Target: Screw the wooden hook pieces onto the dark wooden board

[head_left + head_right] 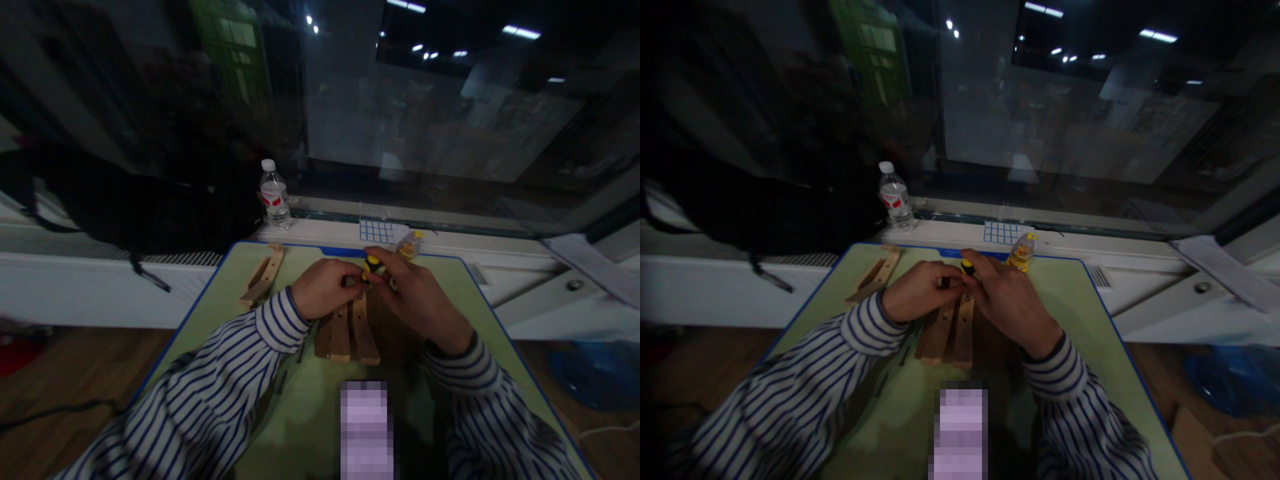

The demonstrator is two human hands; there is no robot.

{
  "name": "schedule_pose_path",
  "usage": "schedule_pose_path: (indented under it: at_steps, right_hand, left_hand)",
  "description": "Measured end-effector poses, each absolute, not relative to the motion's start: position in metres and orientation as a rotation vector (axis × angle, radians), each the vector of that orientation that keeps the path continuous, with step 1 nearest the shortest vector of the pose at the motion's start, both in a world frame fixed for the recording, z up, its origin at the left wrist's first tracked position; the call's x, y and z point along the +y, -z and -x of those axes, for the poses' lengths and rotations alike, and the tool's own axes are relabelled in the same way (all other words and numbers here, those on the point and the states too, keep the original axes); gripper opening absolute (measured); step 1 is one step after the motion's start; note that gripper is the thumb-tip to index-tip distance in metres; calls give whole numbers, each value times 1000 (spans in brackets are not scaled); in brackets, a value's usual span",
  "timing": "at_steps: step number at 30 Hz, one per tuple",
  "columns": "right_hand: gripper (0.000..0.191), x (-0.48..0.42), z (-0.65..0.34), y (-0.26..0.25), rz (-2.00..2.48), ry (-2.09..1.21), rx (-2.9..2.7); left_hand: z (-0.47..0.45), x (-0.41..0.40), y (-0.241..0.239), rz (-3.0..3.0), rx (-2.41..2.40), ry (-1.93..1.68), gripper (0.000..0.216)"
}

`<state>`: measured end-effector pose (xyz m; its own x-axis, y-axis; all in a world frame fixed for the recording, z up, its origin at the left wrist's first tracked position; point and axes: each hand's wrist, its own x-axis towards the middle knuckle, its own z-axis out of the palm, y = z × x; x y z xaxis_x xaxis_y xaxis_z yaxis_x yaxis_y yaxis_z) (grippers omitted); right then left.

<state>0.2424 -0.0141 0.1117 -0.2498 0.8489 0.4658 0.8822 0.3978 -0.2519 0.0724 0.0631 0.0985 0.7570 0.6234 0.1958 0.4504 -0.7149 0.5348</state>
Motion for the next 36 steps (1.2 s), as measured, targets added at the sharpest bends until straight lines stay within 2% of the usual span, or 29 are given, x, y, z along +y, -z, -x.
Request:
schedule_pose_path:
  at_steps: [10, 16, 21, 36]
  right_hand:
    - [38, -15, -241, -113, 1473, 54, -2111]
    - [47, -17, -239, -116, 1461, 44, -2135]
    - [40, -17, -239, -116, 1473, 67, -2162]
    - [35, -15, -241, -113, 1458, 73, -2122]
  left_hand:
    - [-75, 62, -98, -2488, 892, -551, 22]
    - [-74, 63, -97, -2511, 869, -569, 24]
    - [-74, 62, -96, -2513, 872, -557, 26]
    - [-74, 64, -93, -2445, 805, -524, 24]
